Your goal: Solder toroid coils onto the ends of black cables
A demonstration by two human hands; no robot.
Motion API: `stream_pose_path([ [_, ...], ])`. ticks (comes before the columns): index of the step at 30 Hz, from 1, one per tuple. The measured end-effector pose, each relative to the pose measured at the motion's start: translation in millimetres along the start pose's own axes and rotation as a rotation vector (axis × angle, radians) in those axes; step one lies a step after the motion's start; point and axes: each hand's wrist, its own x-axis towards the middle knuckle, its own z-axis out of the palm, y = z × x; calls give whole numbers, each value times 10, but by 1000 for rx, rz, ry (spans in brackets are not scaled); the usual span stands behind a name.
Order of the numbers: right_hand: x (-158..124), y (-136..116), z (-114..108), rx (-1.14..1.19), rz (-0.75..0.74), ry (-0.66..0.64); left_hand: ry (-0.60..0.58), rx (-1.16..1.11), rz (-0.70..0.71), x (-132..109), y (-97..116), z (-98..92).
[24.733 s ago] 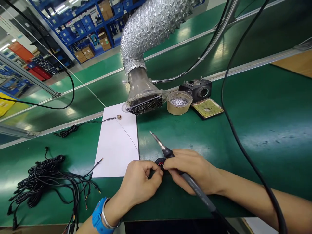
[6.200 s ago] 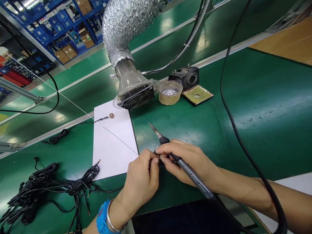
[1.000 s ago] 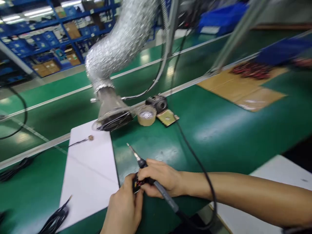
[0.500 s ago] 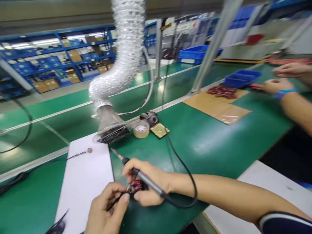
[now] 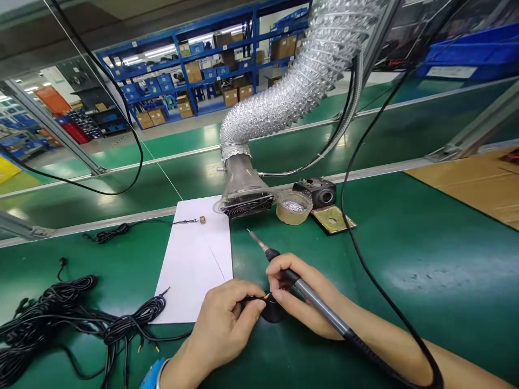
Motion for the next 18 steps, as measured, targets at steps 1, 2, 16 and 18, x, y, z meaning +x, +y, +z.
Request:
stream_pose_path([
  [1, -8, 0, -17, -4, 8, -27, -6, 13, 15, 4, 3, -2],
  [2, -15, 1, -32, -6, 14, -50, -10, 25, 29, 9, 4, -4],
  [16, -23, -122, -103, -216, 98, -195, -99, 218, 126, 23, -27, 20],
  [18, -19, -127, -100, -238, 96, -209, -111, 256, 139, 20, -44, 41],
])
